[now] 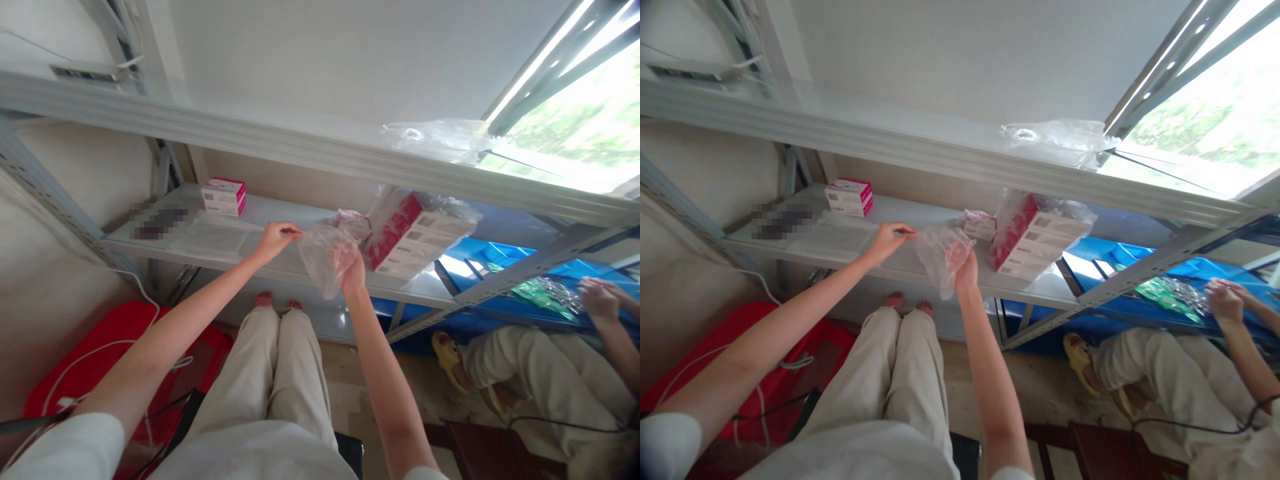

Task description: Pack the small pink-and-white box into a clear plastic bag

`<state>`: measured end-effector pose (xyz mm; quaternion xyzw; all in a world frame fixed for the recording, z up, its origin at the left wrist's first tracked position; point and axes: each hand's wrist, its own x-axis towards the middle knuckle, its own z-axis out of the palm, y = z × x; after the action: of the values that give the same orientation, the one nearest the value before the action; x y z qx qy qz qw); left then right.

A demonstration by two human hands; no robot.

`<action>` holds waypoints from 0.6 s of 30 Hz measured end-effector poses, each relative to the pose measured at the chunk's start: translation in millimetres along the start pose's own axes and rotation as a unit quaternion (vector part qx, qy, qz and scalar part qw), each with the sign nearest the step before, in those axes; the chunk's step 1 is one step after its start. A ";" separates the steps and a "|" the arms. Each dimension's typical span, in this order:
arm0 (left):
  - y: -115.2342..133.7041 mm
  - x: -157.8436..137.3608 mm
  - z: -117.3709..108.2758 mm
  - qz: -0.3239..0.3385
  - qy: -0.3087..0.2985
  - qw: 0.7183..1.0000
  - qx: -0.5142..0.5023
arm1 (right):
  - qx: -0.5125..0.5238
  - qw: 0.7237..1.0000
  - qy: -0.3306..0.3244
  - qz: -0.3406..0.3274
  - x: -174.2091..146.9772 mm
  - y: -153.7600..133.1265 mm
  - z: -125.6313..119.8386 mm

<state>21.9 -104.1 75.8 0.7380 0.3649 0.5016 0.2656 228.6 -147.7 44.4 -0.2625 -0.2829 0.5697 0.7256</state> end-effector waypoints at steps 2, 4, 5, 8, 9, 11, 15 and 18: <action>-4.5 2.6 -7.1 0.000 0.017 1.000 -0.002 | -0.005 1.000 0.024 -0.019 0.8 -3.8 -5.3; -8.7 8.0 -16.4 -0.002 0.044 0.999 -0.005 | -0.021 0.997 0.053 -0.060 2.0 -12.5 -11.1; -10.2 11.2 -21.4 -0.002 0.057 0.998 -0.004 | -0.029 0.994 0.064 -0.078 2.7 -18.6 -13.9; -11.9 20.1 -34.8 0.012 0.082 0.996 0.016 | -0.058 0.988 0.078 -0.117 4.2 -41.6 -20.3; -11.6 21.9 -37.9 0.017 0.086 0.996 0.022 | -0.068 0.986 0.080 -0.131 4.3 -49.8 -21.7; -10.0 23.2 -41.5 0.021 0.097 0.995 0.019 | -0.080 0.982 0.079 -0.154 3.9 -64.7 -23.4; -3.1 19.8 -39.0 0.008 0.124 0.992 -0.019 | -0.083 0.978 0.073 -0.176 3.0 -83.1 -25.7; 3.7 16.6 -32.2 0.018 0.133 0.991 -0.028 | -0.080 0.977 0.081 -0.182 2.5 -86.1 -25.7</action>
<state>-3.4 -92.2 99.2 0.6634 0.3694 0.6103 0.2259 305.7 -165.1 87.1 -0.3090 -0.3112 0.3804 0.8142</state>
